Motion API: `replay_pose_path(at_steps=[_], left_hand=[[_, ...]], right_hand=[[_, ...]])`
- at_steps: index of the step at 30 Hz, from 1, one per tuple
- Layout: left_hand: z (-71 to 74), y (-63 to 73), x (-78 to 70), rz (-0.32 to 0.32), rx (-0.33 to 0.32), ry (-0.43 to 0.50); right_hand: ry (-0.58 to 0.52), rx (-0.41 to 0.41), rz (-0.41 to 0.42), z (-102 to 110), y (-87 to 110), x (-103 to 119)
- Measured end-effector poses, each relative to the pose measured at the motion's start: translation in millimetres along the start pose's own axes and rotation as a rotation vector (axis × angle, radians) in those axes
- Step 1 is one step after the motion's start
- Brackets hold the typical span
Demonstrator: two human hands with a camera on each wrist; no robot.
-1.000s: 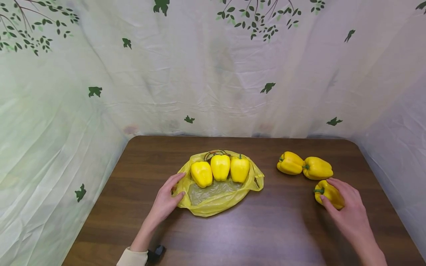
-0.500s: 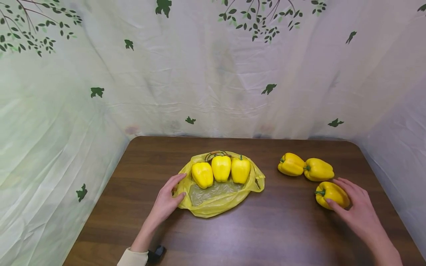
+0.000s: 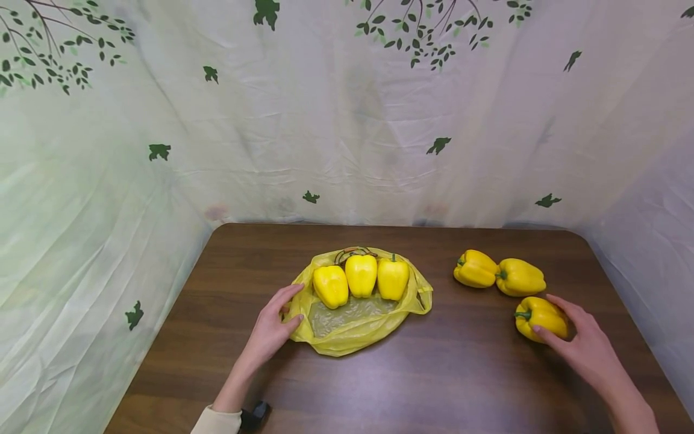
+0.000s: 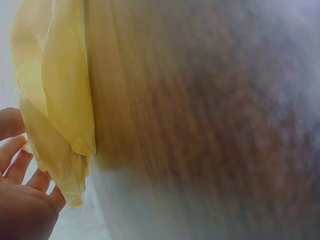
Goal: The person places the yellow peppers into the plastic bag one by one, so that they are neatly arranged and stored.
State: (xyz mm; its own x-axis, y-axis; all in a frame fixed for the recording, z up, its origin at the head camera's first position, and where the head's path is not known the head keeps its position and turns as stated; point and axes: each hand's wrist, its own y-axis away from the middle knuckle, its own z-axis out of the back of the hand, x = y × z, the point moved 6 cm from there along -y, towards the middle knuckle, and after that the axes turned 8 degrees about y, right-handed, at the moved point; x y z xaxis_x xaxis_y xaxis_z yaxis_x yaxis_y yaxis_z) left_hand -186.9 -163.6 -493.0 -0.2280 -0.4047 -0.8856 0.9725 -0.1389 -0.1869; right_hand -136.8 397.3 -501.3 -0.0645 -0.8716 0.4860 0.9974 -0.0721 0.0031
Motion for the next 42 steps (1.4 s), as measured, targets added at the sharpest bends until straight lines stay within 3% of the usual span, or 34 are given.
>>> replay_pose_path(at_steps=[14,20,42], left_hand=[[-0.4,1.1,4.2,0.045,0.007,0.017],[-0.5,1.1,3.6,0.003,0.004,0.012],[-2.2,0.4,4.0,-0.009,0.005,0.022]], right_hand=[[0.011,0.081,-0.028,-2.1,-4.9,-1.0],[0.034,0.165,-0.112,-3.1,-5.8,-4.5],[0.037,0.078,-0.153,-5.1,0.2,2.3]])
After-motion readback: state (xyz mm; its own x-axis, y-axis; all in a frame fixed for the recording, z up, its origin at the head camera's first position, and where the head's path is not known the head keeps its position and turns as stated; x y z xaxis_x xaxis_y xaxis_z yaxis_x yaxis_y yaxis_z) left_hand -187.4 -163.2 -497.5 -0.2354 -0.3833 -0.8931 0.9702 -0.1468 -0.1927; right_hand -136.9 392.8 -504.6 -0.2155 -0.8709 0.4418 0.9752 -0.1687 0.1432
